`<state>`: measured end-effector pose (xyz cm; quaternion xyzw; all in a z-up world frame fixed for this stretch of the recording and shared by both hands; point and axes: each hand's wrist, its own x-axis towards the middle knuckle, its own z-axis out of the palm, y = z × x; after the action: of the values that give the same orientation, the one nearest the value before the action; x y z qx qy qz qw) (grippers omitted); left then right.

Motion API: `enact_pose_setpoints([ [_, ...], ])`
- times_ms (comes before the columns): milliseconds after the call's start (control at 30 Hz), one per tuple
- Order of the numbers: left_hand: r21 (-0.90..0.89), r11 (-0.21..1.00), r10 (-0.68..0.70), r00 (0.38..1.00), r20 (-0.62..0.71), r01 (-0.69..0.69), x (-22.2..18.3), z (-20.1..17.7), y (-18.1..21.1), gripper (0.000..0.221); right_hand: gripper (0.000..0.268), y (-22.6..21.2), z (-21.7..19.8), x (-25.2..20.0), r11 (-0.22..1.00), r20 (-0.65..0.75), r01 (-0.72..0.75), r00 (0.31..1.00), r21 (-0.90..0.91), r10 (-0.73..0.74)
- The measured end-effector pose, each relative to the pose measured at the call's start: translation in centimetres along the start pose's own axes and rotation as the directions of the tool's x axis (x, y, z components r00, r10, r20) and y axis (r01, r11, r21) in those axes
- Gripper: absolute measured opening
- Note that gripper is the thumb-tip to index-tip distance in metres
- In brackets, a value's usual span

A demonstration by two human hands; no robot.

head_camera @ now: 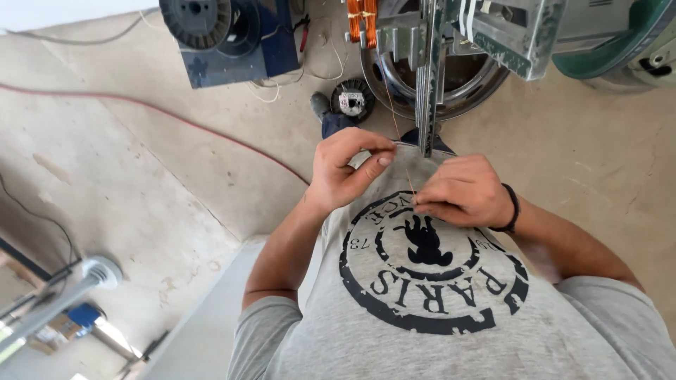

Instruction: Operating a wire winding machine and assembling motor coils at a workbench.

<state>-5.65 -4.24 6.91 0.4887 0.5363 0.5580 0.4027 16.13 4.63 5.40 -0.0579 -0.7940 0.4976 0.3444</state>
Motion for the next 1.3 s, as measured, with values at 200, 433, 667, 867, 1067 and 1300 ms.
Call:
enact_pose_setpoints([
  [200,0.256,0.761,0.516,0.796,0.316,-0.596,5.9,-4.6,-1.3,0.022,0.009,-1.7,4.0,3.2,0.997,-0.246,0.076,0.967,0.015,-0.07],
  [433,0.166,0.672,0.369,0.52,0.77,-0.722,7.6,-9.7,-2.9,0.034,0.012,-0.5,6.1,7.2,0.821,-0.458,-0.179,0.882,-0.542,-0.11],
  [667,-0.104,0.727,0.552,0.488,0.676,-0.678,11.9,-11.7,-1.7,0.02,0.02,-1.0,6.7,6.6,0.723,-0.212,-0.546,0.836,-0.423,0.506],
  [867,0.03,0.785,0.438,0.588,0.68,-0.619,12.3,-11.0,-2.0,0.018,0.043,-2.1,6.9,9.2,0.967,-0.25,-0.243,0.935,0.074,0.253],
  [1067,0.136,0.691,0.54,0.632,0.556,-0.71,12.8,-10.5,-1.6,0.021,0.015,-0.1,3.5,8.8,0.533,-0.288,-0.376,0.926,-0.758,0.244],
  [1300,0.226,0.766,0.492,0.775,0.396,-0.602,13.2,-9.0,-3.6,0.019,0.046,0.6,2.1,11.4,0.938,-0.126,-0.303,0.937,0.167,0.325],
])
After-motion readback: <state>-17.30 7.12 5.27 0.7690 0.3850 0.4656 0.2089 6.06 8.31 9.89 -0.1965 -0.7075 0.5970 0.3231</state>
